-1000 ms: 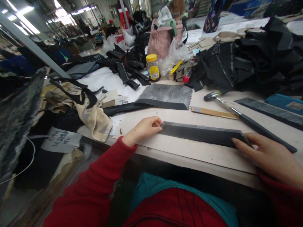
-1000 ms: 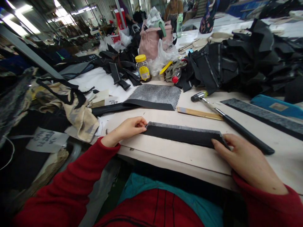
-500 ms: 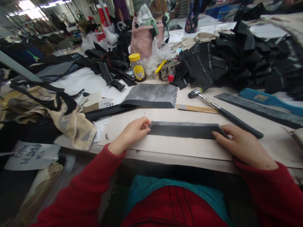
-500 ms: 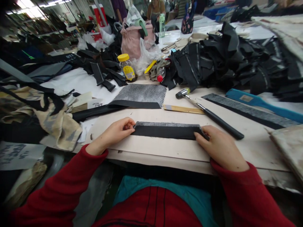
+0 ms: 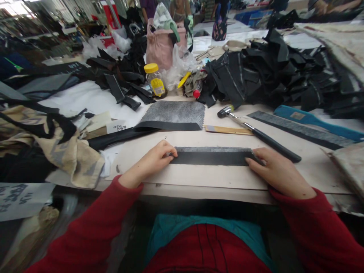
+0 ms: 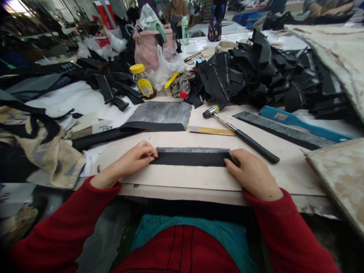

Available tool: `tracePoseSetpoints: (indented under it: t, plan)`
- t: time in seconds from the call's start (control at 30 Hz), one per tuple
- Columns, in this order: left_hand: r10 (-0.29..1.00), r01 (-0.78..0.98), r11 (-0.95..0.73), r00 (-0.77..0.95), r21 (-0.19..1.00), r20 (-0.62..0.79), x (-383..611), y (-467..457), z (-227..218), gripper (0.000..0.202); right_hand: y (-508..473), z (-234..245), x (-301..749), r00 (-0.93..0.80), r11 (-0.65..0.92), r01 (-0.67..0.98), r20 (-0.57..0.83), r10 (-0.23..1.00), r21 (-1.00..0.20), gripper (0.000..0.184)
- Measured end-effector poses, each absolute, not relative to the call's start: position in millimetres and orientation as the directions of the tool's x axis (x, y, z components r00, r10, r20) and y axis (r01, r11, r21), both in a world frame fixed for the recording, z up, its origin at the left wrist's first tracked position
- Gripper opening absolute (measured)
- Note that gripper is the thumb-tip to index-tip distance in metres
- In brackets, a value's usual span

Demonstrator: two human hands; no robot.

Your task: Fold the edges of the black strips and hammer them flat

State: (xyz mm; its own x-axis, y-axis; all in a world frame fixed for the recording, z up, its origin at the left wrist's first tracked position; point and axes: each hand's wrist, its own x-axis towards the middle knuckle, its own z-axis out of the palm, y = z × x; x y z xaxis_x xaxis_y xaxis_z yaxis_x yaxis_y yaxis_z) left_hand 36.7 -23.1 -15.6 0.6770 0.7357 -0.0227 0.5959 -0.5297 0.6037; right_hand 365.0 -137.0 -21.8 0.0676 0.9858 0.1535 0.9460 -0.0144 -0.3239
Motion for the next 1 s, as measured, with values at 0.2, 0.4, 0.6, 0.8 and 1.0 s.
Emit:
tracePoseSetpoints:
  t: [0.2, 0.4, 0.6, 0.8, 1.0]
  plan:
    - [0.665, 0.607, -0.653, 0.745, 0.452, -0.039, 30.7, -21.5, -9.9, 0.022, -135.2, -23.6, 362.8, -0.002, 0.021, 0.984, 0.106, 0.994, -0.179, 0.018]
    - [0.621, 0.631, -0.757, 0.775, 0.171, -0.114, 29.0, -31.6, 4.3, 0.025, -137.4, -27.4, 372.1, -0.044, 0.049, 0.999, 0.237, 0.97, -0.014, 0.023]
    - [0.63, 0.624, -0.776, 0.767, -0.09, -0.124, 51.4, -45.3, 13.2, 0.02, -150.8, -30.6, 367.5, -0.089, 0.095, 0.995, 0.318, 0.944, -0.006, 0.028]
    - [0.444, 0.444, -0.895, 0.896, 0.046, -0.012, 118.3, -55.2, 7.6, 0.017, -165.0, -36.8, 346.6, -0.069, 0.081, 0.996, 0.297, 0.952, -0.028, 0.026]
    - [0.198, 0.148, -0.958, 0.962, 0.246, 0.19, 213.2, -58.7, -11.1, 0.02, -176.0, -34.4, 344.0, -0.048, 0.077, 0.993, 0.277, 0.96, -0.092, 0.033]
